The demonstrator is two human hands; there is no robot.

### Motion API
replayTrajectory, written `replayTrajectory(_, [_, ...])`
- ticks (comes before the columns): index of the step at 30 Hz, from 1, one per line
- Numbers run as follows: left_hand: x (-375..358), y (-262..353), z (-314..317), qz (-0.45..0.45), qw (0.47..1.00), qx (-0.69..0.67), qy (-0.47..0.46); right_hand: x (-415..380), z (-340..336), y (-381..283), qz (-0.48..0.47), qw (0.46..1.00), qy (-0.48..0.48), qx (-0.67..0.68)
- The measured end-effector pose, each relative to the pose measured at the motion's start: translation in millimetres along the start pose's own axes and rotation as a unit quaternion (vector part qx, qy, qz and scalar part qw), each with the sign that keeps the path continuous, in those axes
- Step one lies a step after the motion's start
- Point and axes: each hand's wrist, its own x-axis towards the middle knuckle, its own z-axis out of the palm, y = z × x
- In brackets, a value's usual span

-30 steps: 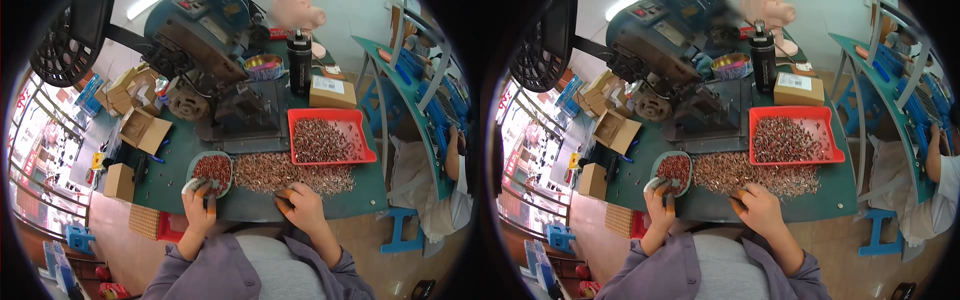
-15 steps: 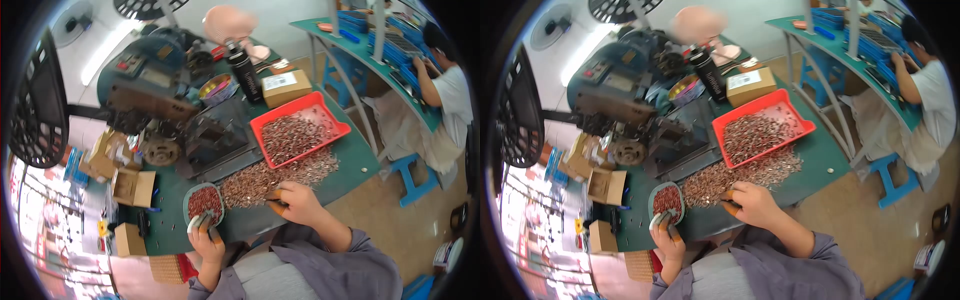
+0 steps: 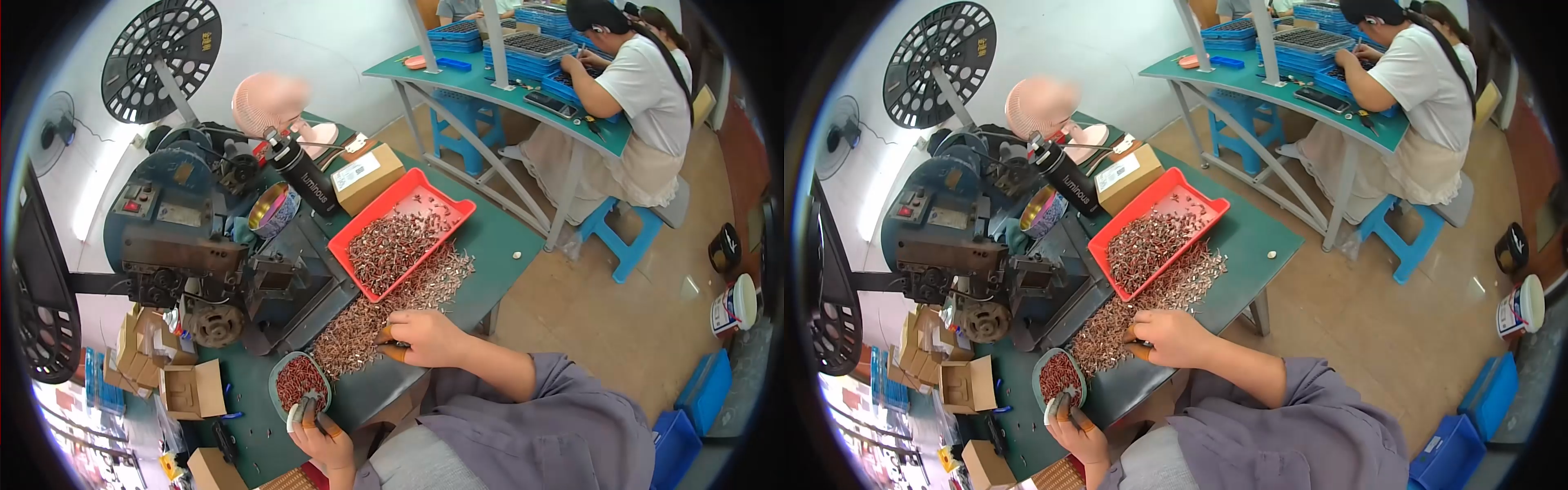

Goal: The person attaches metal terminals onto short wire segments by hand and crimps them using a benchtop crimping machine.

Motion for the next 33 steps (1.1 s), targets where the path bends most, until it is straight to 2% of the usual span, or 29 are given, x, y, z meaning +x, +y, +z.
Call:
replayTrajectory(12, [2,0,-1,-0.016,0.999,0.013,-0.035,3,3,1,-0.011,0.999,-0.033,-0.007])
replayTrajectory(15, [4,-5,2,-0.018,0.998,0.019,-0.05,1,-3,-2,-0.009,1.0,-0.025,0.009])
replayTrajectory(17, [7,-16,2,0.03,0.998,-0.005,-0.046,0,-6,-2,-0.014,0.999,0.031,-0.023])
replayTrajectory(19, [4,-18,-1,-0.029,0.996,-0.054,-0.059,-10,-6,5,0.012,0.999,0.049,-0.003])
replayTrajectory(21, [5,-17,-5,-0.048,0.995,-0.062,-0.061,-17,-15,-8,0.081,0.996,0.033,-0.014])
replayTrajectory(23, [13,-17,-12,-0.042,0.991,-0.061,-0.109,-18,-20,-23,0.196,0.981,-0.008,0.001])
replayTrajectory(24, [14,-17,-15,-0.059,0.99,-0.059,-0.117,-21,-15,-24,0.202,0.979,-0.024,0.004])
replayTrajectory(27, [19,-17,-13,-0.057,0.987,-0.076,-0.13,-18,-7,-23,0.121,0.991,-0.056,0.01])
replayTrajectory(29, [20,-17,-14,-0.061,0.987,-0.085,-0.125,-10,-3,-28,0.116,0.986,-0.119,-0.02])
replayTrajectory(31, [22,-16,-19,-0.07,0.985,-0.094,-0.124,-4,5,-33,0.114,0.984,-0.131,-0.028])
replayTrajectory(33, [24,-15,-24,-0.062,0.985,-0.098,-0.126,0,8,-33,0.101,0.974,-0.153,-0.135])
